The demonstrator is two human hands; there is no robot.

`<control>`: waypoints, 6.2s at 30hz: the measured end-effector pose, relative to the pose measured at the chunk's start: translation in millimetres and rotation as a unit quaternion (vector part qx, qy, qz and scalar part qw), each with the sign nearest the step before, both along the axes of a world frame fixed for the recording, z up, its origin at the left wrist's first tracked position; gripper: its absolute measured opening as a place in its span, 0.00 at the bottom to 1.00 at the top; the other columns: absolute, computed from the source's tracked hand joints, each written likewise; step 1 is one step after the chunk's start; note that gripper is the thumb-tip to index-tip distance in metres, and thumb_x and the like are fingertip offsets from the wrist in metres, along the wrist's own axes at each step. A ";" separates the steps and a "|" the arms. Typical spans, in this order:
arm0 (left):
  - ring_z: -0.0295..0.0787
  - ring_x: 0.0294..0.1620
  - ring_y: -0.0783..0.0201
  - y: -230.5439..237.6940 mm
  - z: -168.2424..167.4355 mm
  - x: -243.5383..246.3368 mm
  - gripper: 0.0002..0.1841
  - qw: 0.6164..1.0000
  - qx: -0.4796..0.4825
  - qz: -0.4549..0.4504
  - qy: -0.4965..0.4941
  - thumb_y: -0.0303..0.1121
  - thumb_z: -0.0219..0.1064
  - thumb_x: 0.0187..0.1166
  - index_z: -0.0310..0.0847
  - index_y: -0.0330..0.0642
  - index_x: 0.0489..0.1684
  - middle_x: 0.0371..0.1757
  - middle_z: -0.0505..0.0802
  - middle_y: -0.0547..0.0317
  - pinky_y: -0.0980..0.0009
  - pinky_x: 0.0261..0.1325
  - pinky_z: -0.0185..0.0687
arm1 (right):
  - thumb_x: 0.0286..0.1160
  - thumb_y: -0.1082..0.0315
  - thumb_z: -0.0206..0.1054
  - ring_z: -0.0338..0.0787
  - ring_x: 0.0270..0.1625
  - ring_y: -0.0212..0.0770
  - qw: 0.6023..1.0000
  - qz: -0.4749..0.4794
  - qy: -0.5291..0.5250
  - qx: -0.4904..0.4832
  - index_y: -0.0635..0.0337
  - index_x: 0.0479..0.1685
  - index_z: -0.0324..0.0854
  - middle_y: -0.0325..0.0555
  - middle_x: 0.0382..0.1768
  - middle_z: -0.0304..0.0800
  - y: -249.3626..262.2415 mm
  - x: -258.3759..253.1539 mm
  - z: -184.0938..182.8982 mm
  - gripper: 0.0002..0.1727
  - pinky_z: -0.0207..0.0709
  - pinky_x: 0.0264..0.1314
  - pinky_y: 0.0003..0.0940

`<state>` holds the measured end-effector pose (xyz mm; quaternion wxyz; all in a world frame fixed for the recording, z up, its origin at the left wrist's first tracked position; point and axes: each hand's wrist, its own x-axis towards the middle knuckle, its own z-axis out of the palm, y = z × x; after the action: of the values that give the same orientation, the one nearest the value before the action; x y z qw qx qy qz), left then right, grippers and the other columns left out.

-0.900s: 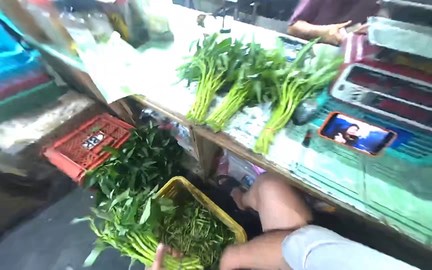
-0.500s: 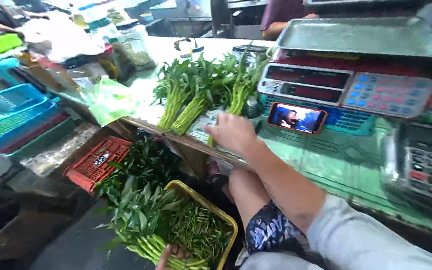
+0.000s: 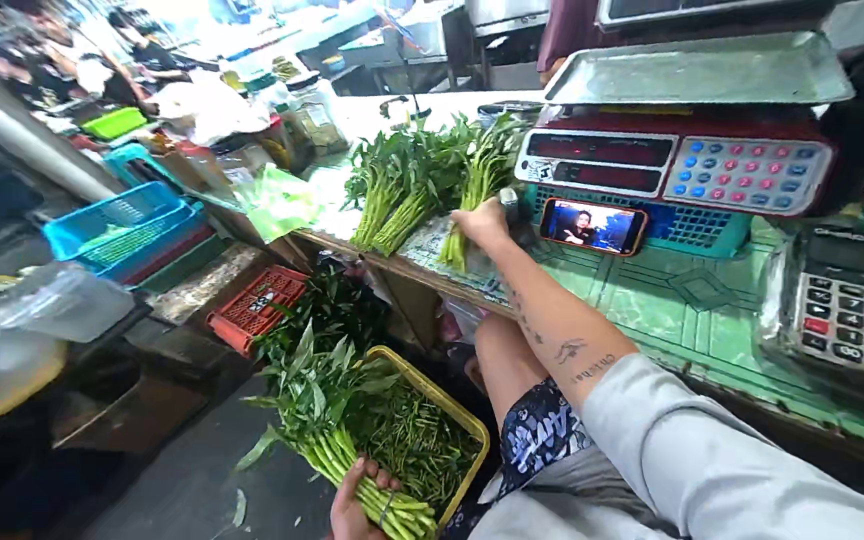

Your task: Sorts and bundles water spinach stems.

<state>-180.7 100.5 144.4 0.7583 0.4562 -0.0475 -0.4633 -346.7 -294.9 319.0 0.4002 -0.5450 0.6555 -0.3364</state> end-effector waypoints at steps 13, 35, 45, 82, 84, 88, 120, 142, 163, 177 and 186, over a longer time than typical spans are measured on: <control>0.92 0.25 0.59 21.5 37.8 -12.1 0.26 0.987 -0.156 0.013 -0.033 0.40 0.78 0.67 0.81 0.45 0.64 0.28 0.90 0.57 0.56 0.36 0.94 | 0.87 0.36 0.48 0.90 0.33 0.31 0.701 0.374 -0.604 0.059 0.48 0.76 0.76 0.38 0.47 0.91 77.0 -6.3 -9.5 0.33 0.88 0.34 0.26; 0.94 0.48 0.48 -84.1 98.8 0.2 0.21 0.951 -0.075 0.228 -0.196 0.23 0.68 0.72 0.71 0.28 0.63 0.54 0.91 0.37 0.54 0.50 0.92 | 0.84 0.41 0.60 0.89 0.32 0.33 0.719 0.538 -0.433 0.076 0.54 0.58 0.81 0.38 0.35 0.90 119.7 103.5 -84.6 0.25 0.88 0.37 0.29; 0.94 0.49 0.56 -140.5 93.0 4.1 0.22 0.952 -0.031 0.184 -0.243 0.20 0.82 0.59 0.83 0.28 0.54 0.46 0.95 0.44 0.56 0.60 0.92 | 0.67 0.56 0.75 0.93 0.46 0.29 0.770 0.565 -0.297 0.018 0.53 0.56 0.87 0.35 0.42 0.95 110.7 94.6 -94.0 0.19 0.90 0.53 0.31; 0.93 0.51 0.50 -102.4 57.8 9.9 0.30 0.967 -0.010 0.179 -0.181 0.23 0.82 0.62 0.77 0.37 0.67 0.52 0.93 0.41 0.49 0.58 0.91 | 0.64 0.70 0.78 0.96 0.42 0.40 0.767 0.598 -0.223 0.072 0.57 0.60 0.85 0.46 0.43 0.96 130.1 93.4 -104.3 0.21 0.93 0.45 0.38; 0.93 0.51 0.50 -101.6 55.9 7.9 0.30 0.973 0.001 0.160 -0.166 0.20 0.80 0.62 0.75 0.35 0.68 0.52 0.93 0.40 0.49 0.57 0.91 | 0.63 0.68 0.78 0.96 0.42 0.40 0.774 0.599 -0.187 0.084 0.56 0.60 0.84 0.45 0.43 0.96 129.5 93.3 -103.9 0.22 0.93 0.45 0.40; 0.93 0.46 0.52 -99.1 54.4 6.3 0.28 0.980 0.011 0.145 -0.138 0.19 0.78 0.64 0.76 0.36 0.66 0.48 0.93 0.42 0.51 0.54 0.91 | 0.66 0.69 0.78 0.96 0.45 0.41 0.762 0.614 -0.173 0.113 0.56 0.63 0.82 0.47 0.46 0.96 127.1 89.0 -99.3 0.23 0.93 0.49 0.42; 0.94 0.34 0.63 19.0 47.0 46.7 0.11 0.983 -0.131 0.124 -0.035 0.35 0.58 0.80 0.84 0.39 0.46 0.36 0.93 0.55 0.67 0.37 0.94 | 0.81 0.66 0.66 0.86 0.22 0.41 0.774 0.631 -0.031 0.041 0.60 0.71 0.69 0.51 0.32 0.86 105.2 72.7 0.9 0.22 0.85 0.28 0.38; 0.94 0.42 0.52 -5.2 56.5 8.8 0.23 0.953 -0.114 0.218 -0.177 0.24 0.75 0.67 0.74 0.27 0.61 0.47 0.93 0.39 0.56 0.49 0.93 | 0.82 0.43 0.66 0.91 0.50 0.42 0.712 0.660 -0.019 -0.241 0.54 0.57 0.90 0.47 0.51 0.90 239.7 71.9 -104.7 0.24 0.86 0.55 0.39; 0.95 0.44 0.53 -68.4 28.5 20.6 0.40 0.965 -0.075 0.222 -0.116 0.36 0.89 0.53 0.70 0.30 0.63 0.45 0.93 0.42 0.54 0.51 0.93 | 0.91 0.54 0.57 0.93 0.45 0.50 0.739 0.623 0.013 -0.257 0.61 0.61 0.83 0.54 0.51 0.88 195.1 91.2 -126.8 0.20 0.89 0.46 0.43; 0.89 0.31 0.58 -47.4 -7.7 6.9 0.09 0.977 -0.043 0.203 0.038 0.28 0.64 0.79 0.74 0.38 0.52 0.34 0.88 0.51 0.57 0.41 0.92 | 0.93 0.53 0.54 0.80 0.30 0.41 0.826 0.558 -0.072 -0.018 0.57 0.63 0.80 0.46 0.32 0.80 135.5 90.2 -104.4 0.19 0.78 0.37 0.45; 0.90 0.31 0.56 -53.0 -37.0 -26.4 0.11 0.979 0.071 0.180 0.060 0.27 0.63 0.84 0.72 0.33 0.58 0.37 0.89 0.47 0.58 0.40 0.92 | 0.93 0.56 0.49 0.78 0.24 0.35 0.752 0.621 -0.216 0.043 0.59 0.67 0.76 0.40 0.28 0.79 171.8 100.8 -121.9 0.20 0.80 0.29 0.34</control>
<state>-207.2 47.5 107.4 0.7962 0.4816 0.1138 -0.3481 -245.9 -123.1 197.1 0.6752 -0.7270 0.0823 -0.0936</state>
